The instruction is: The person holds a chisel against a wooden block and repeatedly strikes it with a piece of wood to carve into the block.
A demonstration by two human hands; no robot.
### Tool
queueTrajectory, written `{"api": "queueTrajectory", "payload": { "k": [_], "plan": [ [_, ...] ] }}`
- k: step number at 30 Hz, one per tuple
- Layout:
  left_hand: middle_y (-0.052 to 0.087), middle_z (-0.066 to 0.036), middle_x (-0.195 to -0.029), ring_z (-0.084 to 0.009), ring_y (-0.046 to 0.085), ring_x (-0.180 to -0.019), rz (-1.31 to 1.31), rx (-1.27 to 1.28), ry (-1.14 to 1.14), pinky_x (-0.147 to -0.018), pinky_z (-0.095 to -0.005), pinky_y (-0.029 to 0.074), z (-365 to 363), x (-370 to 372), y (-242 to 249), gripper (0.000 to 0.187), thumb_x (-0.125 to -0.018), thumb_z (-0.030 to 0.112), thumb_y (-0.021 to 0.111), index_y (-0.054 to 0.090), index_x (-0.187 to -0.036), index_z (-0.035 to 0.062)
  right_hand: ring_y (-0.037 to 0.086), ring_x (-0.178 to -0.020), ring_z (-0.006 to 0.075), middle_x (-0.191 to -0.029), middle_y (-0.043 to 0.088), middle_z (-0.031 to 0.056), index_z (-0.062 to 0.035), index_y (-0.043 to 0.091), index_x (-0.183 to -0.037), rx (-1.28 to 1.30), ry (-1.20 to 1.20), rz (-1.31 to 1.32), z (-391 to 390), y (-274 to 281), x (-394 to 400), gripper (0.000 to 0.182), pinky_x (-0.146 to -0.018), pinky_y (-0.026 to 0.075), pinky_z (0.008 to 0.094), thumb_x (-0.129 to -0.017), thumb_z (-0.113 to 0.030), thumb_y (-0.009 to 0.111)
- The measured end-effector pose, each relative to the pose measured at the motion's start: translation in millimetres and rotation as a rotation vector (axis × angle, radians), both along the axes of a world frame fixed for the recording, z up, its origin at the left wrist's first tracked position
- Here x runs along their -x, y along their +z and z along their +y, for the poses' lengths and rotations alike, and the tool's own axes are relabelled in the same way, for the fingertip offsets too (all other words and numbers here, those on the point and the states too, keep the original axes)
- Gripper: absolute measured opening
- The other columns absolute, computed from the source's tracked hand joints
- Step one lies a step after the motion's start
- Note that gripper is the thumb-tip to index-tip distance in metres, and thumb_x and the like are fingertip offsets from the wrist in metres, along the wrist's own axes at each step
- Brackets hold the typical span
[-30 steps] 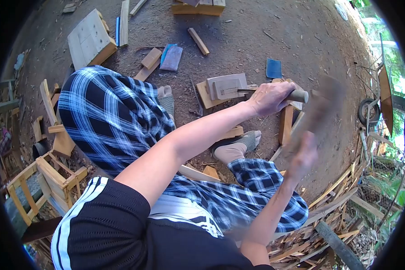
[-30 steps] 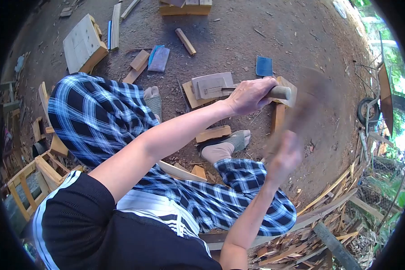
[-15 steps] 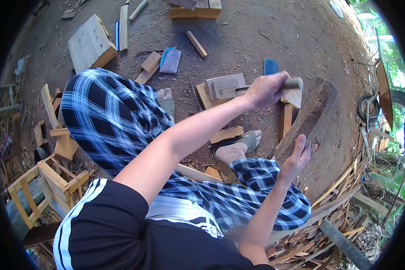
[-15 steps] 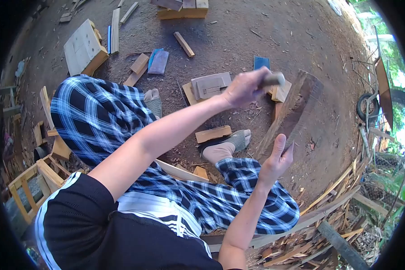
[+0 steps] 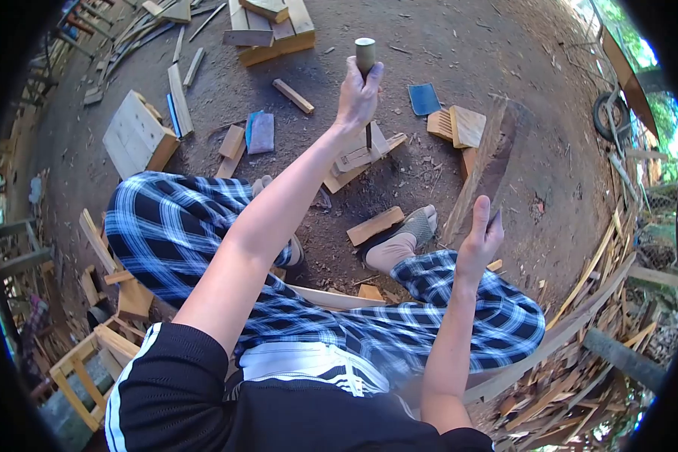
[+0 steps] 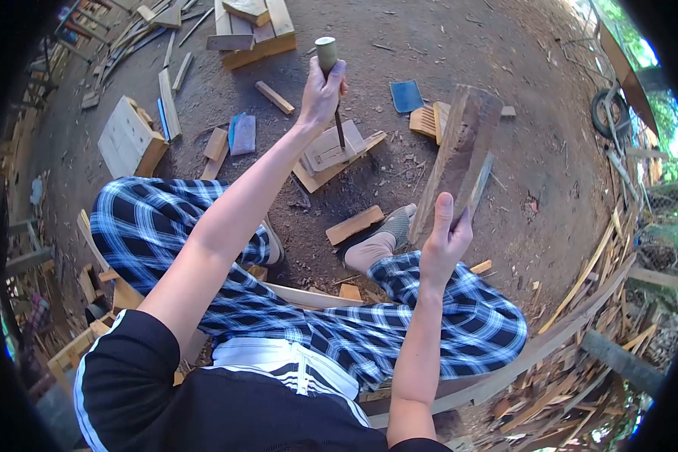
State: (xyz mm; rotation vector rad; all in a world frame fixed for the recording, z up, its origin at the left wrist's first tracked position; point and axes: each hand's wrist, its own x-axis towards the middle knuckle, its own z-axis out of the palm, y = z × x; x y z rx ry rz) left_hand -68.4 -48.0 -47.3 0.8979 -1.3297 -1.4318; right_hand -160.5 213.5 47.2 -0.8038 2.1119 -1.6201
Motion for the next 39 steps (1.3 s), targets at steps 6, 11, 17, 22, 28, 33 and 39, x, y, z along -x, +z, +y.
{"api": "queueTrajectory", "payload": {
  "k": [6, 11, 17, 22, 28, 33, 39],
  "plan": [
    [0.055, -0.005, -0.072, -0.0137, 0.057, -0.061, -0.118, 0.082, 0.084, -0.056, -0.0321, 0.047, -6, 4, -8, 0.031, -0.099, 0.032, 0.054, 0.039, -0.106, 0.0058, 0.053, -0.087, 0.0106, -0.096, 0.062, 0.0033, 0.0016, 0.062, -0.109, -0.005, 0.033, -0.067, 2, 0, 0, 0.045, -0.081, 0.041, 0.0251, -0.098, -0.041, 0.055],
    [0.055, -0.005, -0.068, -0.0134, 0.056, -0.058, -0.145, 0.085, 0.078, -0.053, -0.0322, 0.046, -11, 5, -8, 0.031, -0.099, 0.032, 0.054, 0.039, -0.107, 0.0057, 0.053, -0.082, 0.0093, -0.095, 0.062, 0.003, 0.001, 0.062, -0.109, -0.01, 0.033, -0.047, 3, -4, 3, 0.043, -0.075, 0.043, 0.0237, -0.099, -0.04, 0.054],
    [0.056, -0.006, -0.069, -0.014, 0.058, -0.058, -0.188, 0.107, 0.091, -0.051, -0.0317, 0.046, -5, 6, -3, 0.03, -0.099, 0.031, 0.055, 0.039, -0.108, 0.0066, 0.055, -0.081, 0.0082, -0.093, 0.063, 0.0032, 0.0021, 0.062, -0.111, -0.047, 0.05, -0.074, 3, -5, 2, 0.043, -0.074, 0.045, 0.0231, -0.099, -0.039, 0.055],
    [0.055, -0.004, -0.068, -0.0115, 0.055, -0.055, -0.221, 0.215, 0.143, -0.051, -0.0292, 0.045, 14, 6, 3, 0.029, -0.099, 0.027, 0.055, 0.039, -0.107, 0.0046, 0.055, -0.08, 0.0087, -0.088, 0.064, 0.0035, 0.0036, 0.061, -0.111, -0.001, 0.057, -0.044, -13, 3, -3, 0.043, -0.073, 0.044, 0.0246, -0.097, -0.037, 0.058],
    [0.054, -0.01, -0.077, -0.0211, 0.058, -0.064, -0.275, 0.436, 0.194, -0.057, -0.0356, 0.046, 35, 18, -3, 0.022, -0.1, 0.02, 0.05, 0.038, -0.109, 0.0043, 0.064, -0.077, 0.0181, -0.088, 0.069, 0.0128, 0.0022, 0.061, -0.116, -0.018, 0.272, 0.123, -75, 54, 4, 0.049, -0.073, 0.049, 0.0292, -0.094, -0.042, 0.058],
    [0.055, -0.016, -0.088, -0.0299, 0.058, -0.076, -0.291, 0.572, 0.221, -0.069, -0.0413, 0.046, 35, 14, 1, 0.024, -0.1, 0.017, 0.05, 0.036, -0.114, 0.0042, 0.069, -0.067, 0.0263, -0.077, 0.07, 0.0134, -0.0087, 0.063, -0.119, -0.151, 0.365, 0.596, -123, 73, 7, 0.049, -0.064, 0.054, 0.0344, -0.092, -0.049, 0.057],
    [0.055, -0.016, -0.092, -0.0274, 0.057, -0.083, -0.265, 0.369, 0.133, -0.074, -0.0411, 0.045, 39, 4, 5, 0.025, -0.101, 0.02, 0.048, 0.036, -0.116, 0.0041, 0.072, -0.071, 0.0266, -0.075, 0.071, 0.0149, -0.0106, 0.064, -0.122, -0.338, 0.407, 0.819, -139, 100, 6, 0.054, -0.066, 0.058, 0.0407, -0.091, -0.054, 0.054]
  ]
}}
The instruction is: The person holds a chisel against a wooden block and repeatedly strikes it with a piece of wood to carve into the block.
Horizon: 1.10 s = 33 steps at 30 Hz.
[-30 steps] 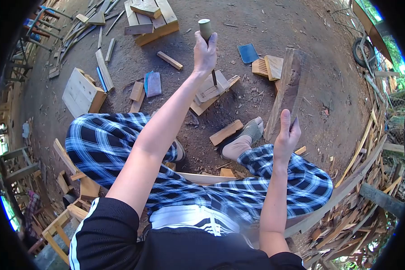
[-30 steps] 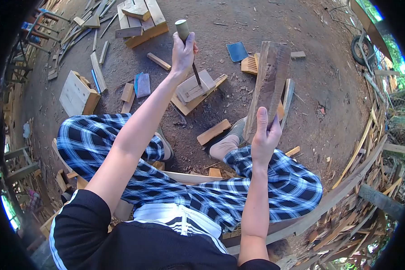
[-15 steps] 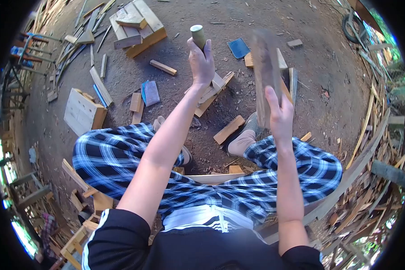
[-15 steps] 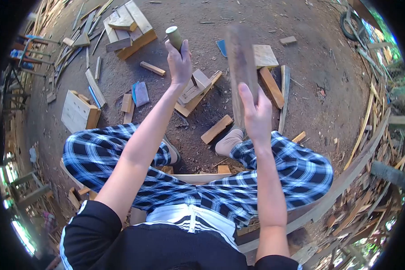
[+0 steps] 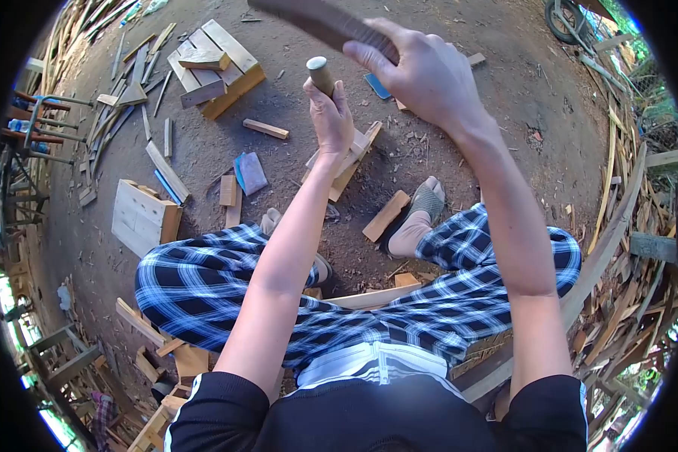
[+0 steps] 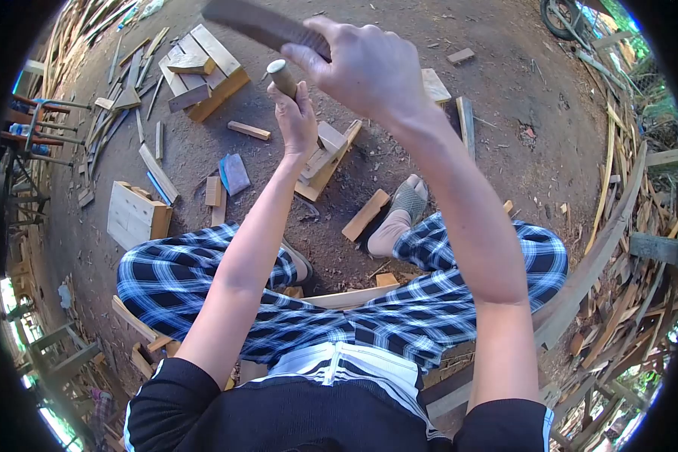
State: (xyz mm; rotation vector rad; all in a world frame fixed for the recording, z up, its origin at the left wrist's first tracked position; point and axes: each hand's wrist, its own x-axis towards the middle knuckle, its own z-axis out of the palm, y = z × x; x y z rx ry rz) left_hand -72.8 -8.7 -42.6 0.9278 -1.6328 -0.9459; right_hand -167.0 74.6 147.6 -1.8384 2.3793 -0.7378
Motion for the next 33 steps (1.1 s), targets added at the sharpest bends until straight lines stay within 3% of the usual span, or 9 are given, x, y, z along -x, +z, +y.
{"api": "queueTrajectory", "payload": {
  "k": [8, 11, 15, 18, 20, 25, 27, 31, 33],
  "plan": [
    [0.055, -0.018, -0.093, -0.0326, 0.058, -0.083, -0.032, 0.151, 0.017, -0.075, -0.0432, 0.045, 3, -1, 2, 0.024, -0.099, 0.016, 0.05, 0.035, -0.115, 0.0053, 0.072, -0.075, 0.0282, -0.077, 0.071, 0.0152, -0.0117, 0.065, -0.12, -0.077, 0.037, 0.166, 6, -9, 0, 0.053, -0.067, 0.058, 0.0408, -0.091, -0.054, 0.053],
    [0.056, -0.019, -0.094, -0.0339, 0.058, -0.084, -0.037, -0.005, -0.022, -0.076, -0.0446, 0.044, 1, -2, -1, 0.025, -0.099, 0.017, 0.05, 0.035, -0.115, 0.0049, 0.072, -0.08, 0.0289, -0.082, 0.072, 0.0145, -0.0121, 0.065, -0.12, 0.118, -0.037, -0.132, 14, -18, -5, 0.052, -0.068, 0.058, 0.041, -0.091, -0.054, 0.052],
    [0.055, -0.018, -0.091, -0.0319, 0.059, -0.08, -0.032, 0.13, 0.003, -0.073, -0.0451, 0.045, -3, 5, -1, 0.027, -0.099, 0.019, 0.05, 0.034, -0.115, 0.0042, 0.072, -0.078, 0.0303, -0.083, 0.072, 0.0157, -0.0107, 0.062, -0.122, -0.162, -0.03, 0.088, 21, -20, 6, 0.054, -0.068, 0.057, 0.0412, -0.091, -0.053, 0.053],
    [0.056, -0.016, -0.085, -0.0293, 0.06, -0.076, -0.054, 0.085, 0.035, -0.068, -0.0432, 0.045, -2, -3, 0, 0.027, -0.099, 0.019, 0.051, 0.034, -0.114, 0.0039, 0.071, -0.08, 0.0304, -0.088, 0.071, 0.0161, -0.0086, 0.062, -0.122, 0.125, -0.05, -0.47, 43, -34, 2, 0.053, -0.071, 0.054, 0.0384, -0.092, -0.051, 0.052],
    [0.057, -0.012, -0.077, -0.0226, 0.06, -0.066, -0.046, 0.054, 0.081, -0.059, -0.0367, 0.046, -9, -11, -9, 0.029, -0.099, 0.022, 0.053, 0.034, -0.112, 0.0039, 0.07, -0.082, 0.0315, -0.089, 0.071, 0.0172, -0.0077, 0.062, -0.122, 0.133, -0.09, -0.516, 61, -44, 4, 0.054, -0.073, 0.054, 0.039, -0.092, -0.052, 0.052],
    [0.057, -0.006, -0.075, -0.0122, 0.059, -0.062, 0.14, -0.055, 0.117, -0.057, -0.0264, 0.048, -12, -27, -7, 0.028, -0.098, 0.02, 0.056, 0.037, -0.11, 0.0042, 0.069, -0.088, 0.0372, -0.092, 0.07, 0.0213, -0.006, 0.062, -0.119, -0.006, -0.301, -0.546, 106, -73, 6, 0.055, -0.076, 0.052, 0.0438, -0.092, -0.052, 0.05],
    [0.06, -0.008, -0.078, -0.0126, 0.06, -0.061, 0.257, -0.088, 0.114, -0.058, -0.0267, 0.051, -15, -33, -7, 0.026, -0.096, 0.018, 0.06, 0.04, -0.106, 0.0037, 0.068, -0.088, 0.0381, -0.092, 0.07, 0.0219, -0.006, 0.062, -0.119, -0.003, -0.322, -0.579, 120, -95, 9, 0.055, -0.076, 0.052, 0.0442, -0.093, -0.053, 0.05],
    [0.057, -0.006, -0.061, -0.0131, 0.055, -0.048, 0.466, -0.441, 0.04, -0.049, -0.0297, 0.05, -30, -42, 7, 0.025, -0.093, 0.022, 0.065, 0.052, -0.078, 0.0064, 0.068, -0.088, 0.0397, -0.09, 0.07, 0.0227, -0.0061, 0.061, -0.119, 0.004, -0.391, -0.56, 135, -114, 16, 0.056, -0.076, 0.051, 0.0451, -0.094, -0.054, 0.048],
    [0.053, -0.004, -0.053, -0.0119, 0.05, -0.043, 0.475, -0.415, 0.09, -0.044, -0.0301, 0.047, -33, -40, 8, 0.032, -0.092, 0.025, 0.067, 0.052, -0.068, 0.0092, 0.068, -0.088, 0.0398, -0.09, 0.07, 0.0225, -0.0056, 0.061, -0.119, 0.03, -0.403, -0.571, 134, -121, 19, 0.057, -0.076, 0.051, 0.0451, -0.094, -0.055, 0.048]
  ]
}}
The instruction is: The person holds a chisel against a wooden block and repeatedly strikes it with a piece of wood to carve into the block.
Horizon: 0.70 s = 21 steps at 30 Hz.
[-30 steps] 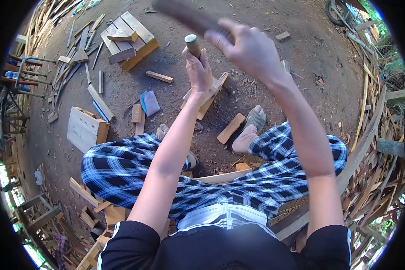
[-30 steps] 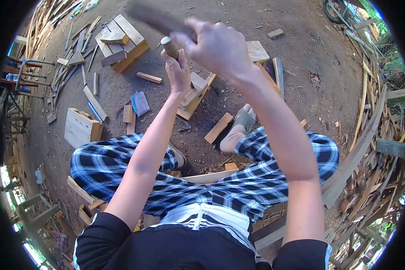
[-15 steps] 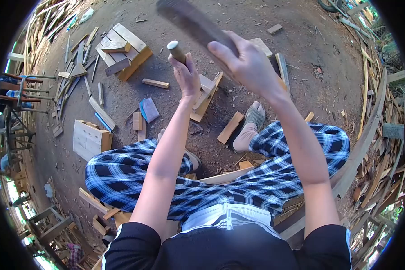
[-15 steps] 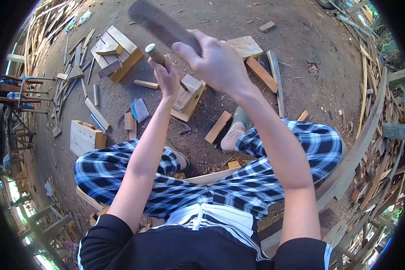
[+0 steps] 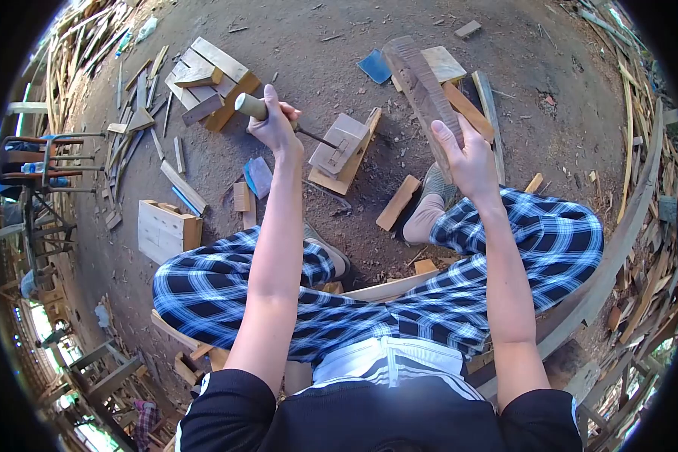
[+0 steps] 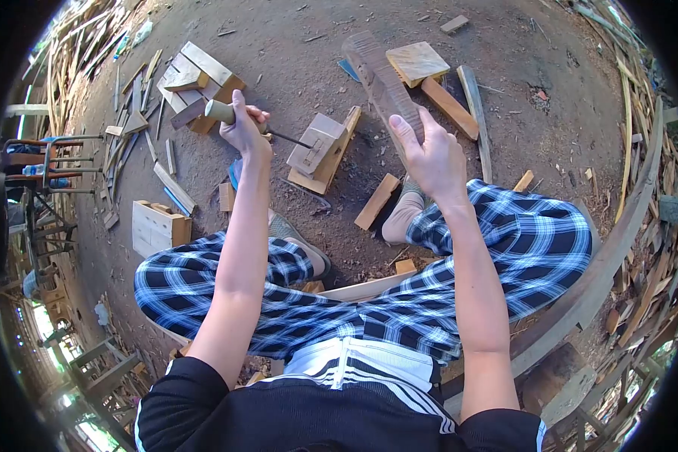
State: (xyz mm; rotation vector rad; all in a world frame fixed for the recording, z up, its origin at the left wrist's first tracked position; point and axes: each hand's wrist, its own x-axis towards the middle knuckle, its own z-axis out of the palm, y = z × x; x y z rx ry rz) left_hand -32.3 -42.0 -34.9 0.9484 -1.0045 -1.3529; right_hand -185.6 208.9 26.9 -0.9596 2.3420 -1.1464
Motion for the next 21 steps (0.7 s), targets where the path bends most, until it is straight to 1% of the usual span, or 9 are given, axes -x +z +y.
{"api": "queueTrajectory", "payload": {
  "k": [2, 5, 12, 14, 15, 17, 18, 20, 21],
  "plan": [
    [0.049, 0.0, -0.05, -0.0084, 0.048, -0.041, 0.069, 0.02, 0.057, -0.04, -0.0256, 0.043, -2, -1, -1, 0.033, -0.091, 0.028, 0.068, 0.05, -0.069, 0.0108, 0.068, -0.087, 0.0399, -0.09, 0.07, 0.0223, -0.005, 0.061, -0.119, 0.018, -0.013, -0.005, -2, -3, 0, 0.058, -0.076, 0.051, 0.0452, -0.094, -0.055, 0.047],
    [0.046, 0.001, -0.049, -0.0067, 0.044, -0.04, 0.076, -0.029, 0.125, -0.039, -0.0243, 0.041, 4, 4, 7, 0.037, -0.091, 0.032, 0.069, 0.048, -0.068, 0.0117, 0.068, -0.087, 0.0402, -0.089, 0.07, 0.0225, -0.0036, 0.061, -0.119, 0.106, -0.027, -0.019, -4, -4, -2, 0.06, -0.075, 0.051, 0.0452, -0.094, -0.056, 0.046],
    [0.044, 0.003, -0.054, -0.006, 0.045, -0.043, -0.04, -0.053, 0.226, -0.042, -0.0232, 0.043, 5, 12, -2, 0.034, -0.092, 0.034, 0.066, 0.048, -0.078, 0.0103, 0.067, -0.088, 0.0412, -0.089, 0.069, 0.0243, -0.0025, 0.06, -0.12, -0.024, -0.013, -0.012, -4, -12, -5, 0.064, -0.076, 0.051, 0.0467, -0.093, -0.059, 0.046],
    [0.046, 0.002, -0.06, -0.0055, 0.048, -0.048, -0.123, -0.011, 0.264, -0.046, -0.0233, 0.047, 3, 12, -9, 0.034, -0.093, 0.037, 0.065, 0.047, -0.087, 0.0081, 0.067, -0.089, 0.0416, -0.089, 0.069, 0.0246, -0.0019, 0.06, -0.121, -0.041, -0.012, -0.009, -5, -15, -6, 0.065, -0.077, 0.051, 0.047, -0.093, -0.059, 0.046],
    [0.046, 0.002, -0.06, -0.0055, 0.048, -0.048, -0.124, -0.012, 0.267, -0.046, -0.0233, 0.047, 4, 12, -8, 0.034, -0.093, 0.037, 0.065, 0.047, -0.087, 0.0081, 0.067, -0.089, 0.0418, -0.089, 0.069, 0.0252, -0.0012, 0.059, -0.122, -0.046, -0.015, 0.005, -5, -17, -6, 0.066, -0.077, 0.051, 0.0471, -0.093, -0.059, 0.046],
    [0.048, 0.0, -0.067, -0.0063, 0.05, -0.051, -0.116, 0.081, 0.265, -0.05, -0.0236, 0.05, 7, 14, -7, 0.037, -0.095, 0.037, 0.061, 0.043, -0.1, 0.0049, 0.067, -0.089, 0.042, -0.09, 0.069, 0.0257, -0.0006, 0.059, -0.123, -0.052, -0.017, 0.019, -6, -17, -7, 0.067, -0.078, 0.051, 0.0471, -0.093, -0.059, 0.047],
    [0.048, 0.0, -0.067, -0.0063, 0.05, -0.051, -0.115, 0.08, 0.265, -0.05, -0.0236, 0.05, 8, 15, -9, 0.037, -0.095, 0.037, 0.061, 0.043, -0.1, 0.0049, 0.067, -0.089, 0.042, -0.09, 0.069, 0.0257, -0.0001, 0.058, -0.124, -0.062, -0.008, 0.001, -6, -14, -7, 0.068, -0.078, 0.052, 0.0471, -0.093, -0.059, 0.047],
    [0.052, -0.008, -0.081, -0.0111, 0.058, -0.056, -0.217, 0.215, 0.282, -0.049, -0.0237, 0.052, 12, 17, -13, 0.051, -0.098, 0.04, 0.054, 0.038, -0.12, -0.003, 0.067, -0.09, 0.0421, -0.09, 0.069, 0.0258, 0.0004, 0.058, -0.125, -0.075, -0.001, -0.017, -6, -11, -9, 0.068, -0.078, 0.052, 0.047, -0.093, -0.059, 0.047],
    [0.052, -0.008, -0.081, -0.0111, 0.058, -0.056, -0.217, 0.213, 0.282, -0.049, -0.0237, 0.052, 13, 18, -13, 0.051, -0.098, 0.04, 0.054, 0.038, -0.12, -0.003, 0.067, -0.091, 0.0416, -0.092, 0.069, 0.026, 0.0004, 0.058, -0.125, -0.08, 0.005, -0.034, -7, -11, -9, 0.068, -0.079, 0.052, 0.0464, -0.093, -0.059, 0.047]
  ]
}}
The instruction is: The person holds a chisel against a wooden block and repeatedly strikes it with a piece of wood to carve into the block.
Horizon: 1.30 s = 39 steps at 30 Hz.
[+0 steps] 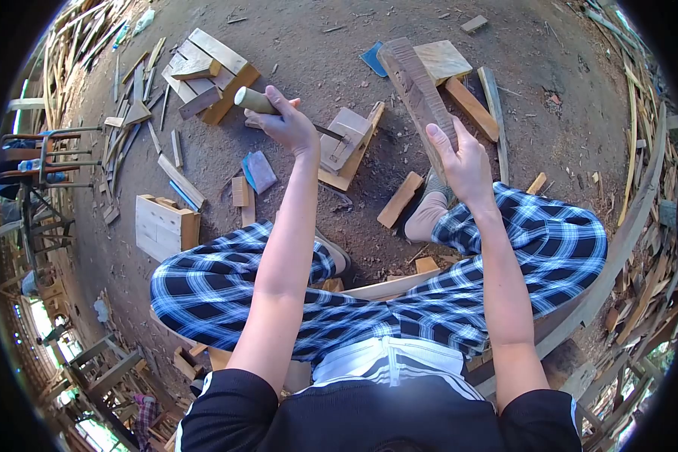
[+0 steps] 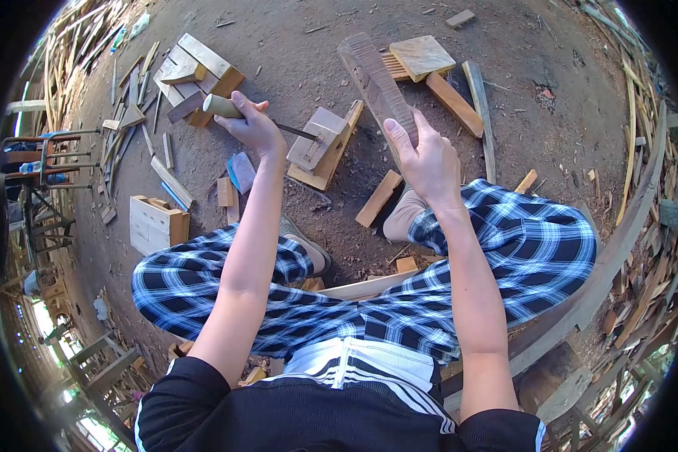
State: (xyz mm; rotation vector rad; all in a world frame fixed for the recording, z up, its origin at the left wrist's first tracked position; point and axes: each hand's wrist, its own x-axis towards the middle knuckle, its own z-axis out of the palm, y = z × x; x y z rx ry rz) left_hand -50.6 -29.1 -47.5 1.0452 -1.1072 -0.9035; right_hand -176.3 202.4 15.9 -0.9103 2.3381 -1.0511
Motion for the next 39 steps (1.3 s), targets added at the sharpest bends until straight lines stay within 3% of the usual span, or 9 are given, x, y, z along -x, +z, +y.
{"api": "queueTrajectory", "payload": {
  "k": [2, 12, 18, 23, 29, 31, 33, 34, 39],
  "plan": [
    [0.049, -0.003, -0.074, -0.008, 0.051, -0.051, -0.065, 0.061, 0.0, -0.05, -0.0217, 0.049, 1, 1, 1, 0.038, -0.098, 0.031, 0.055, 0.035, -0.113, 0.002, 0.067, -0.092, 0.0412, -0.094, 0.069, 0.0263, 0.0005, 0.058, -0.125, -0.006, 0.01, -0.018, -1, -2, -1, 0.068, -0.08, 0.052, 0.0458, -0.093, -0.059, 0.048],
    [0.049, -0.003, -0.072, -0.0085, 0.051, -0.051, -0.108, 0.026, -0.074, -0.044, -0.0221, 0.043, 6, 4, 0, 0.034, -0.099, 0.028, 0.055, 0.035, -0.109, 0.0029, 0.068, -0.094, 0.0368, -0.096, 0.069, 0.0228, -0.0012, 0.06, -0.121, 0.103, 0.047, -0.138, -7, 5, -8, 0.061, -0.082, 0.051, 0.0414, -0.094, -0.055, 0.049],
    [0.05, -0.007, -0.078, -0.0158, 0.055, -0.059, -0.178, -0.05, -0.066, -0.053, -0.031, 0.046, 9, 6, 0, 0.039, -0.098, 0.033, 0.056, 0.036, -0.114, 0.003, 0.068, -0.091, 0.0341, -0.095, 0.07, 0.0201, -0.0036, 0.062, -0.118, 0.092, 0.036, -0.162, -6, 3, -10, 0.056, -0.081, 0.051, 0.0403, -0.094, -0.053, 0.05],
    [0.053, -0.014, -0.084, -0.0276, 0.058, -0.076, -0.376, 0.165, 0.034, -0.069, -0.0433, 0.045, 22, 21, 8, 0.037, -0.097, 0.027, 0.056, 0.034, -0.117, 0.0047, 0.069, -0.088, 0.0301, -0.095, 0.07, 0.0191, -0.0036, 0.061, -0.119, 0.204, 0.048, -0.265, -23, 10, -17, 0.054, -0.081, 0.051, 0.0375, -0.094, -0.05, 0.052],
    [0.055, -0.018, -0.094, -0.0302, 0.06, -0.084, -0.33, 0.19, -0.014, -0.073, -0.0441, 0.046, 24, 21, 6, 0.036, -0.096, 0.024, 0.056, 0.033, -0.118, 0.0065, 0.071, -0.075, 0.0273, -0.082, 0.071, 0.0159, -0.0072, 0.062, -0.121, 0.446, 0.248, -0.038, -79, 93, -34, 0.051, -0.068, 0.054, 0.0339, -0.092, -0.049, 0.056],
    [0.055, -0.018, -0.095, -0.0309, 0.06, -0.086, -0.283, 0.203, -0.057, -0.075, -0.0447, 0.045, 4, 18, -30, 0.036, -0.096, 0.023, 0.056, 0.033, -0.119, 0.0065, 0.071, -0.069, 0.027, -0.077, 0.071, 0.0145, -0.0086, 0.062, -0.122, 0.439, 0.313, 0.082, -95, 99, -38, 0.051, -0.062, 0.055, 0.0346, -0.091, -0.049, 0.057],
    [0.055, -0.017, -0.096, -0.0317, 0.06, -0.087, -0.226, 0.21, -0.105, -0.076, -0.0454, 0.045, 3, 21, -35, 0.037, -0.095, 0.022, 0.056, 0.033, -0.119, 0.0064, 0.068, -0.06, 0.0199, -0.07, 0.069, 0.0096, -0.0112, 0.061, -0.126, 0.27, 0.401, 0.42, -111, 88, -37, 0.051, -0.058, 0.054, 0.0323, -0.092, -0.049, 0.057],
    [0.055, -0.019, -0.097, -0.034, 0.06, -0.089, -0.221, 0.175, -0.111, -0.077, -0.0468, 0.045, 12, 20, -23, 0.037, -0.095, 0.021, 0.056, 0.033, -0.12, 0.0062, 0.068, -0.055, 0.025, -0.064, 0.068, 0.0103, -0.0136, 0.062, -0.123, 0.082, 0.45, 0.58, -120, 87, -36, 0.052, -0.052, 0.054, 0.0344, -0.09, -0.053, 0.056],
    [0.056, -0.019, -0.1, -0.0344, 0.06, -0.091, -0.381, 0.101, -0.055, -0.079, -0.0459, 0.045, 15, 13, -6, 0.037, -0.095, 0.019, 0.054, 0.031, -0.12, 0.0043, 0.07, -0.059, 0.0242, -0.068, 0.069, 0.0109, -0.0175, 0.065, -0.12, 0.094, 0.482, 0.582, -128, 115, -41, 0.048, -0.053, 0.055, 0.0358, -0.09, -0.054, 0.056]
  ]
}}
